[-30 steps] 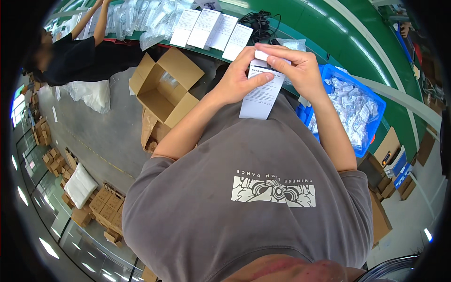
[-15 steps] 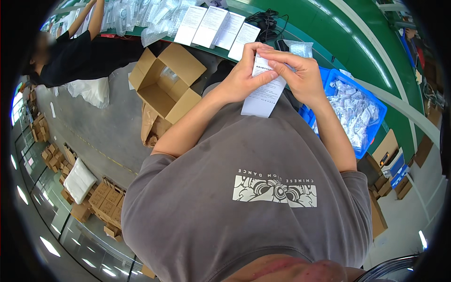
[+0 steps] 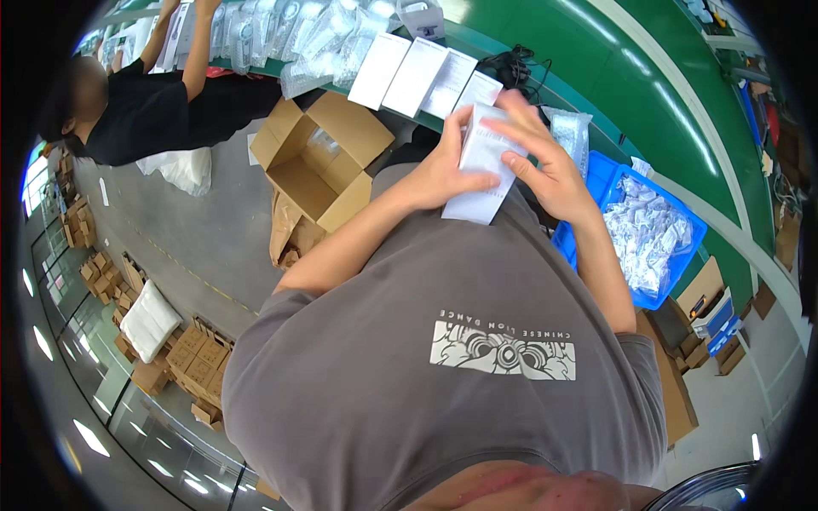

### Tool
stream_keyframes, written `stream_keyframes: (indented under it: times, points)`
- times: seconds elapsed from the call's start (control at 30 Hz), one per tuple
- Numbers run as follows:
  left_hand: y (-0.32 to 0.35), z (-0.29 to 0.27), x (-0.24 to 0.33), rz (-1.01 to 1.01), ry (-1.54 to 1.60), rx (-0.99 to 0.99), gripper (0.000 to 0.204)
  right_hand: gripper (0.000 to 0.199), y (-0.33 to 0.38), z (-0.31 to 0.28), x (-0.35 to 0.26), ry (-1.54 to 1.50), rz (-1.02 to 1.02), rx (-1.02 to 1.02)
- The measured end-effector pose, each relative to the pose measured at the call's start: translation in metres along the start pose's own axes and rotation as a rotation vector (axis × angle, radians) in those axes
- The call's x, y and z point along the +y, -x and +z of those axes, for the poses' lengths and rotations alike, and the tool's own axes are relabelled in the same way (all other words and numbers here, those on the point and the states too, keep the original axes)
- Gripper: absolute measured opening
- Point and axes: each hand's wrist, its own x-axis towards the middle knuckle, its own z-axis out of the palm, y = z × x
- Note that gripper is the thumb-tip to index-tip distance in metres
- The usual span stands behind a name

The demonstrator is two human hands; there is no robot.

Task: Manually packaging electronic components into boxes on an assembly line.

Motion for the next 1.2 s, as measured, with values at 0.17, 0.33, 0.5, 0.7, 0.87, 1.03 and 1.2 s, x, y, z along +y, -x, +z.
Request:
stream_keyframes:
  times: [0.17, 0.33, 0.5, 0.7, 0.87, 1.03, 1.2]
  points:
    - [-0.004, -0.039, -0.045, -0.035, -0.523, 0.083, 0.079, 0.061, -0.009, 0.041, 0.086, -0.627, 0.457, 0.31]
    - [-0.069, -0.127, -0.013, 0.125, -0.873, 0.444, 0.078, 0.065, -0.067, 0.05, 0.154, -0.577, 0.552, 0.433]
    - [-0.161, -0.213, -0.036, 0.4, -1.026, 0.386, 0.079, 0.081, -0.106, 0.076, 0.198, -0.063, 0.57, 0.37]
    - [-0.197, -0.178, -0.022, 0.113, -0.615, 0.584, 0.076, 0.098, -0.109, 0.037, 0.143, 0.465, 0.393, 0.49]
    - [-0.157, -0.06, 0.051, 0.187, -0.747, 0.507, 0.073, 0.097, -0.118, 0.006, 0.067, 0.324, 0.119, 0.669]
    - [-0.14, -0.03, 0.068, 0.298, -0.303, 0.292, 0.062, 0.078, -0.077, -0.014, 0.078, -0.367, 0.106, 0.653]
    - [-0.162, -0.045, 0.027, 0.319, -0.643, 0.095, 0.057, 0.054, 0.019, -0.051, 0.091, -1.014, 0.079, 0.638]
